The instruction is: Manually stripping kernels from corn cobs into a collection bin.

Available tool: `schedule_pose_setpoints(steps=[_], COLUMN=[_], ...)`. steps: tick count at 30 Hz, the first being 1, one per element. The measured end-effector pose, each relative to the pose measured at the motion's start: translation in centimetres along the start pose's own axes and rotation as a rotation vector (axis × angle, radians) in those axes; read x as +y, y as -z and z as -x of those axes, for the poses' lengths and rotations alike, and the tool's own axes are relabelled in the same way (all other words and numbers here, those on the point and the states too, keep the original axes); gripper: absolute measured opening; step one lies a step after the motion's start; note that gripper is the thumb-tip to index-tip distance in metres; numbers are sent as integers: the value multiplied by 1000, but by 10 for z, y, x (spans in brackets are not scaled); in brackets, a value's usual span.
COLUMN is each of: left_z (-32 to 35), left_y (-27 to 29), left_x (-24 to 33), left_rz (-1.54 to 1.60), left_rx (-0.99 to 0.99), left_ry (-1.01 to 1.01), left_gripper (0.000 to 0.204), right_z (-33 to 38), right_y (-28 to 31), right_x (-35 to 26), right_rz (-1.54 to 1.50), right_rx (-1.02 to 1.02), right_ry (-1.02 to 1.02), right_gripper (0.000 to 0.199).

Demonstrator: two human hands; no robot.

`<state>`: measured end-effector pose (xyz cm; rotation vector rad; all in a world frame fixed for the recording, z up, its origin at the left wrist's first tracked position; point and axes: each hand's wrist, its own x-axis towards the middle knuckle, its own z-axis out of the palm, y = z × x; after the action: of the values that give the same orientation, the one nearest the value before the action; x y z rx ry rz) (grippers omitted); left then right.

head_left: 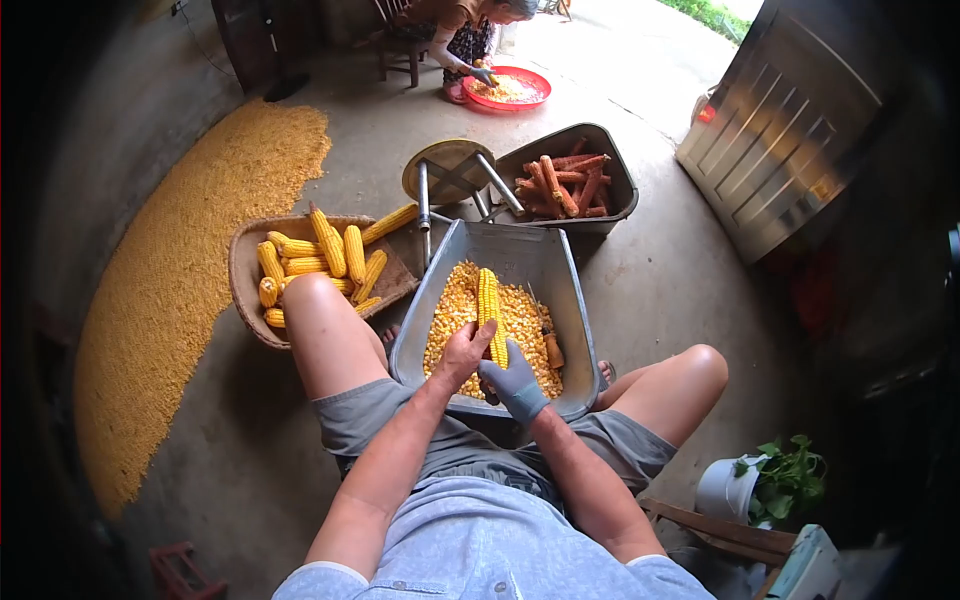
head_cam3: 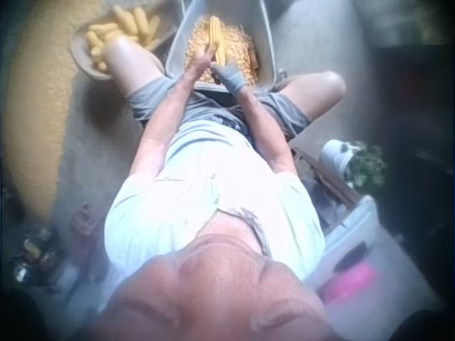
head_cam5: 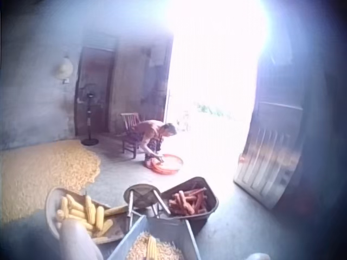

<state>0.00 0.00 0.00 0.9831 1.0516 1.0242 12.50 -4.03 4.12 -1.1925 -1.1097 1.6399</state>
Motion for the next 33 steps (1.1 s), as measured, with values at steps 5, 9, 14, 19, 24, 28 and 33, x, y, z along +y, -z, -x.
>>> schedule_pose_setpoints(steps=[5, 9, 14, 19, 24, 28, 33], left_z=[0, 2, -4, 4, 7, 2, -1], left_y=[-11, -7, -7, -11, -17, -19, -15], left_x=[5, -8, -5, 1, -15, -19, -13], left_rz=[-53, -205, 70, -215, -313, -95, -59], left_rx=[59, 235, 128, 156, 278, 310, 288], left_ry=[-54, -221, -47, -48, -79, -3, 144], left_gripper=[53, 47, 57, 60, 47, 49, 58], right_z=[5, 12, 16, 25, 32, 28, 26], right_y=[13, 8, -2, -3, 2, 5, 1], right_x=[-4, -5, 3, 0, 3, 11, 29], right_rz=[-79, -245, 49, -6, -28, -60, 230], right_rx=[-13, -14, 64, 51, 40, 61, 85], right_ry=[-112, -190, 20, -145, -172, -186, -80], right_gripper=[25, 31, 26, 32, 30, 35, 51])
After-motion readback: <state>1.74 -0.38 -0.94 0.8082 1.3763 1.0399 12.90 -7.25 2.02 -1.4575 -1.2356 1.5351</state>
